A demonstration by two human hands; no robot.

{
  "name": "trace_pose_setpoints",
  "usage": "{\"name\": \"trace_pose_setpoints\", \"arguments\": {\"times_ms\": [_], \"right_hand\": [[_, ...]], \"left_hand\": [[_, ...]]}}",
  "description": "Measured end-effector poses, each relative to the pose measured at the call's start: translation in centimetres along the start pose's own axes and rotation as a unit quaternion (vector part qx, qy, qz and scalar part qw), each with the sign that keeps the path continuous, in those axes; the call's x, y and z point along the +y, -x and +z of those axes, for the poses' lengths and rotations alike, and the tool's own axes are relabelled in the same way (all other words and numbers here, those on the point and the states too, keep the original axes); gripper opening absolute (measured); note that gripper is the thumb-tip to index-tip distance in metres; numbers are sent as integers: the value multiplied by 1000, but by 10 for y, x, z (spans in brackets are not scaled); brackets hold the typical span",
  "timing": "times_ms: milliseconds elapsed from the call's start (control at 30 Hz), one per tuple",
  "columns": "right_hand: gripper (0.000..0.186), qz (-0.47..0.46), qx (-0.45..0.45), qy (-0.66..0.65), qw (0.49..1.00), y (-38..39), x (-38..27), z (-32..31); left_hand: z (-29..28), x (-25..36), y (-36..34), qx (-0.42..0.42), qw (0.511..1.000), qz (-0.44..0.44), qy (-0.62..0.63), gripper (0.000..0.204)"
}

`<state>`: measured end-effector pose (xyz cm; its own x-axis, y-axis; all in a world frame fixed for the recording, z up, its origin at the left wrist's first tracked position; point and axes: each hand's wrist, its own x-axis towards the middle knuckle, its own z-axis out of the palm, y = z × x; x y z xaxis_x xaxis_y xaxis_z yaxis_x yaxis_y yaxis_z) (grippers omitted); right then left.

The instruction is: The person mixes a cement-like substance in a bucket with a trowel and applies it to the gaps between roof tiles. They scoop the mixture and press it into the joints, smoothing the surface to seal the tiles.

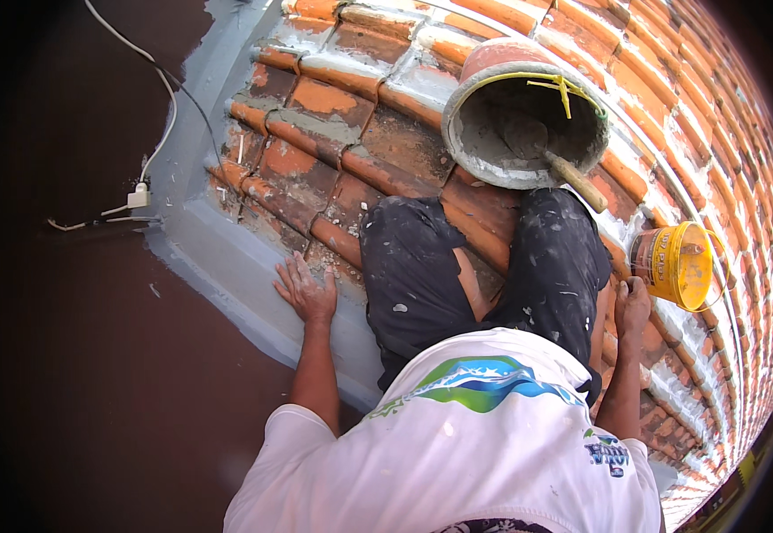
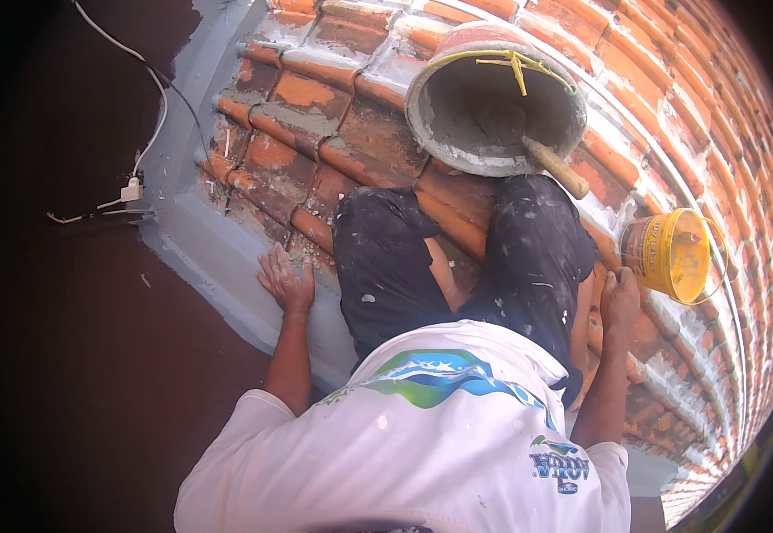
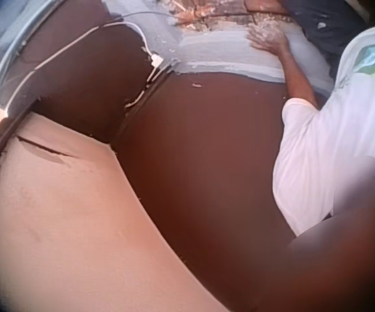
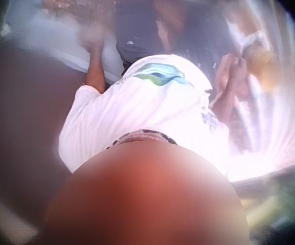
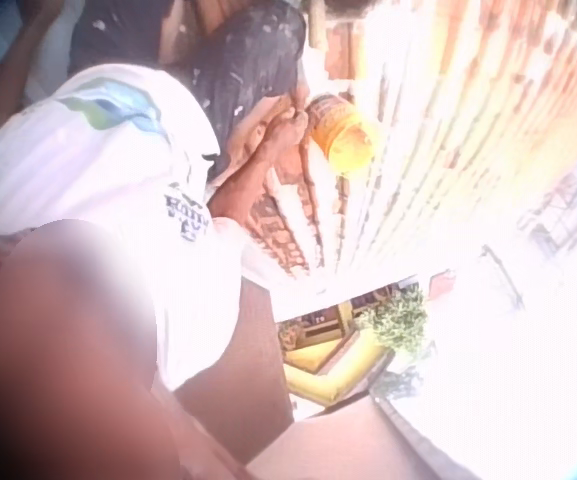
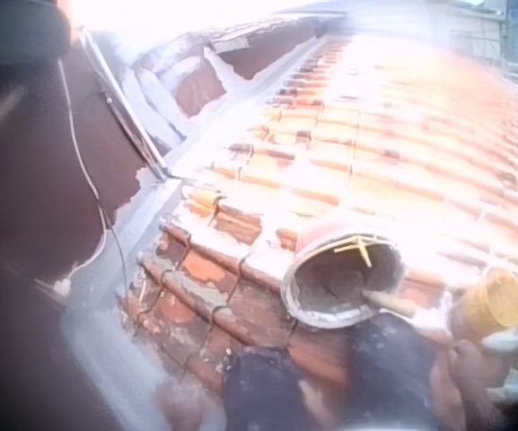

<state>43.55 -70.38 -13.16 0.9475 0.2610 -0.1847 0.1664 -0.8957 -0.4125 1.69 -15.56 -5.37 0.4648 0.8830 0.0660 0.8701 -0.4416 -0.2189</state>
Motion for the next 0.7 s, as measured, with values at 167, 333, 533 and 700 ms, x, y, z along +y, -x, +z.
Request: {"name": "trace_pose_setpoints", "arguments": {"times_ms": [167, 333, 533, 700], "right_hand": [[74, 71, -37, 80, 994, 27, 28, 16], [68, 210, -72, 41, 974, 29, 44, 13], [33, 204, -20, -114, 972, 15, 24, -51], [23, 98, 110, -399, 905, -22, 14, -119]], "left_hand": [[13, -13, 2, 18, 999, 27, -8, 86], [32, -25, -7, 5, 996, 21, -83, 82], [30, -23, -10, -19, 993, 9, -117, 79], [21, -13, -4, 1, 996, 20, -82, 74]]}}
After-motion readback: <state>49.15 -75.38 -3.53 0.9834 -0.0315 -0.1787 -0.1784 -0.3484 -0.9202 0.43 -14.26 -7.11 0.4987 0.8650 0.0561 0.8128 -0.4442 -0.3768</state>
